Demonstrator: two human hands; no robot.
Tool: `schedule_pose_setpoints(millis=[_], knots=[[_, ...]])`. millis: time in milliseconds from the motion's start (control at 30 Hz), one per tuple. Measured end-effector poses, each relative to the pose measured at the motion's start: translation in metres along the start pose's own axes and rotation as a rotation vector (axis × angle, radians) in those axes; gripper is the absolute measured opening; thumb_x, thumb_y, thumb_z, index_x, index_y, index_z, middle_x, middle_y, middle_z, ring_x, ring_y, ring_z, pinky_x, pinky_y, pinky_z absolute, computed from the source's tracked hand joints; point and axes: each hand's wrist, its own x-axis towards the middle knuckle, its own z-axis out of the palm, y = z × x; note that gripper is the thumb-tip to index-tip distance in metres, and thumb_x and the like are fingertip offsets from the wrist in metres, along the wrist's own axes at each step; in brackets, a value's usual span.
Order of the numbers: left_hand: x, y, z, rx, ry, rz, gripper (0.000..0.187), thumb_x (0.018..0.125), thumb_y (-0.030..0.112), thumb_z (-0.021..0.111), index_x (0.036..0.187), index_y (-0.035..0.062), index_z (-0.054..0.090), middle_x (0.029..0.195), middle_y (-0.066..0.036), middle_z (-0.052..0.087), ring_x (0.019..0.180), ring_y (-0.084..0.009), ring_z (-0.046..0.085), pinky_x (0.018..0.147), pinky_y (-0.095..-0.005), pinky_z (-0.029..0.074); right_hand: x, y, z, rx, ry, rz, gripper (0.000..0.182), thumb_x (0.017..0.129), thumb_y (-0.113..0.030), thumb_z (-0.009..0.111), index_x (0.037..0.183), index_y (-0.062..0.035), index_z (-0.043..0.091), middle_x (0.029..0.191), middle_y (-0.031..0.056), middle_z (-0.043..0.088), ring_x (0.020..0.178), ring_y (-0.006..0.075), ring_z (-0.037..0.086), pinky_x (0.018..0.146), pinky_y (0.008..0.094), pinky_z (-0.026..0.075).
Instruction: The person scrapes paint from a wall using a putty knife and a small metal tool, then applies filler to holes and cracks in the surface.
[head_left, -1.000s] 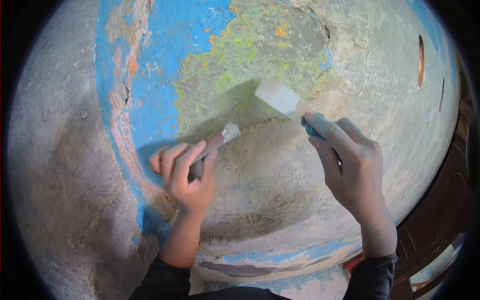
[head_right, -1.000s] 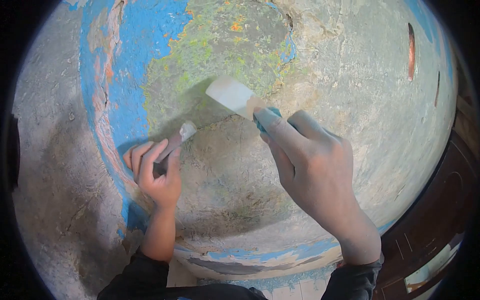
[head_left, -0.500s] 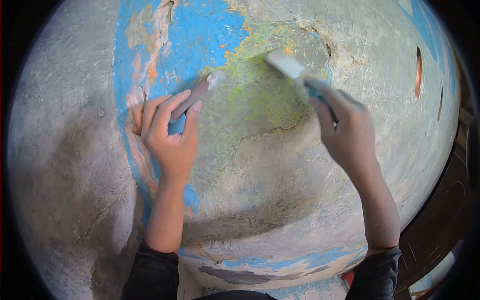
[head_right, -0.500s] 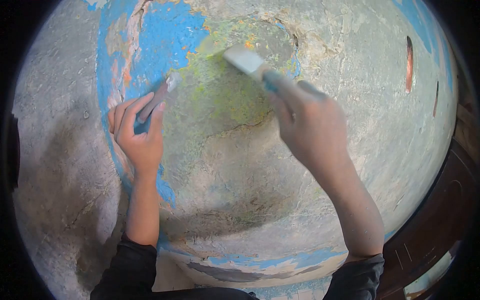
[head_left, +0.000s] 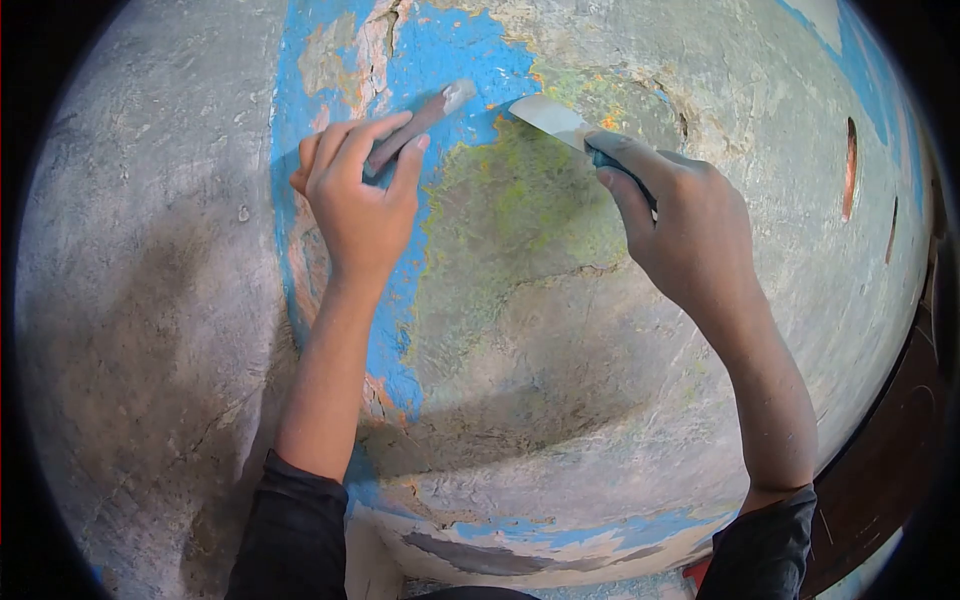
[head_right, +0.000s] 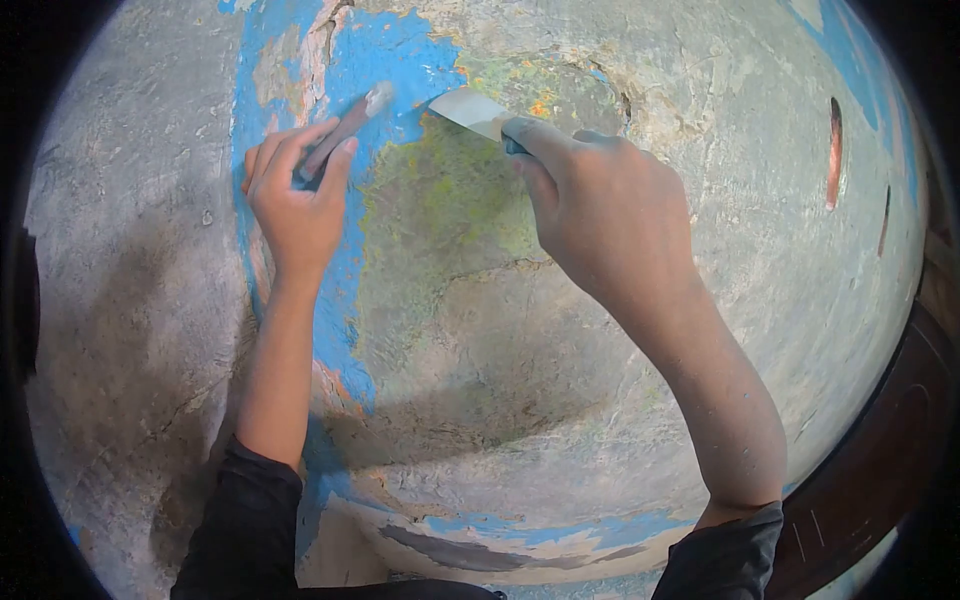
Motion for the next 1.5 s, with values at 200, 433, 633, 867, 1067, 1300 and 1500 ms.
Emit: schedule_pose_setpoints(millis=[200,433,633,867,1067,1300,1500], knots=[[0.012,-0.005,0.007,-0.023,-0.025,-0.027,0.022,0.079,0.019,0.084,0.100,0.0142,0.078,0.091,-0.001,0.069,0.093,-0.0237,0.058,0.087,-0.0375,0.042,0.009,-0.006,-0.001,-0.012,-0.002,0.031,0.025,0.097,-0.020,0.066,0.119,-0.0150,0.074,0.080,0.0146,0.072,0.066,0.0316,0.068,0.061,0.0414,0.051],[0.010,-0.009,0.011,0.002,-0.039,-0.002,0.021,0.080,0.022,0.084,0.100,0.0153,0.078,0.096,0.000,0.069,0.097,-0.0231,0.058,0.091,-0.0378,0.039,0.010,-0.007,-0.007,-0.005,-0.025,0.042,0.024,0.097,-0.018,0.065,0.119,-0.0129,0.074,0.076,0.0152,0.070,0.063,0.0309,0.067,0.060,0.0408,0.050],[-0.004,-0.015,0.014,0.026,0.014,0.027,0.023,0.079,0.021,0.084,0.101,0.0158,0.078,0.100,0.000,0.070,0.100,-0.0235,0.058,0.091,-0.0377,0.039,0.007,-0.012,-0.011,0.050,-0.068,0.031,0.023,0.097,-0.017,0.065,0.116,-0.0115,0.075,0.077,0.0162,0.071,0.061,0.0305,0.066,0.060,0.0403,0.050],[-0.005,-0.019,0.022,-0.038,0.071,0.055,0.022,0.079,0.018,0.084,0.100,0.0193,0.078,0.095,0.005,0.067,0.101,-0.0215,0.055,0.087,-0.0425,0.033,0.013,-0.008,-0.009,0.006,-0.036,0.025,0.025,0.097,-0.017,0.065,0.120,-0.0123,0.074,0.076,0.0156,0.071,0.060,0.0301,0.066,0.060,0.0393,0.050],[-0.006,-0.018,0.017,0.079,0.051,0.102,0.025,0.079,0.021,0.085,0.103,0.0182,0.078,0.099,0.003,0.069,0.098,-0.0214,0.056,0.089,-0.0371,0.035,0.010,-0.010,-0.001,0.008,0.016,0.056,0.025,0.097,-0.017,0.065,0.120,-0.0123,0.073,0.075,0.0163,0.070,0.060,0.0314,0.065,0.060,0.0398,0.050],[-0.009,-0.026,0.023,0.088,0.103,0.150,0.023,0.079,0.023,0.084,0.101,0.0218,0.077,0.095,0.007,0.066,0.100,-0.0196,0.052,0.086,-0.0419,0.028,0.014,-0.005,0.000,0.000,0.016,0.019,0.021,0.096,-0.020,0.063,0.113,-0.0143,0.072,0.081,0.0163,0.071,0.069,0.0371,0.068,0.062,0.0463,0.054],[-0.009,-0.027,0.025,0.117,0.120,0.179,0.023,0.081,0.023,0.083,0.102,0.0221,0.076,0.095,0.007,0.066,0.100,-0.0195,0.052,0.086,-0.0417,0.028,0.006,-0.010,0.005,-0.010,0.021,0.010,0.024,0.097,-0.021,0.064,0.118,-0.0139,0.071,0.077,0.0162,0.069,0.065,0.0355,0.067,0.060,0.0450,0.052]])
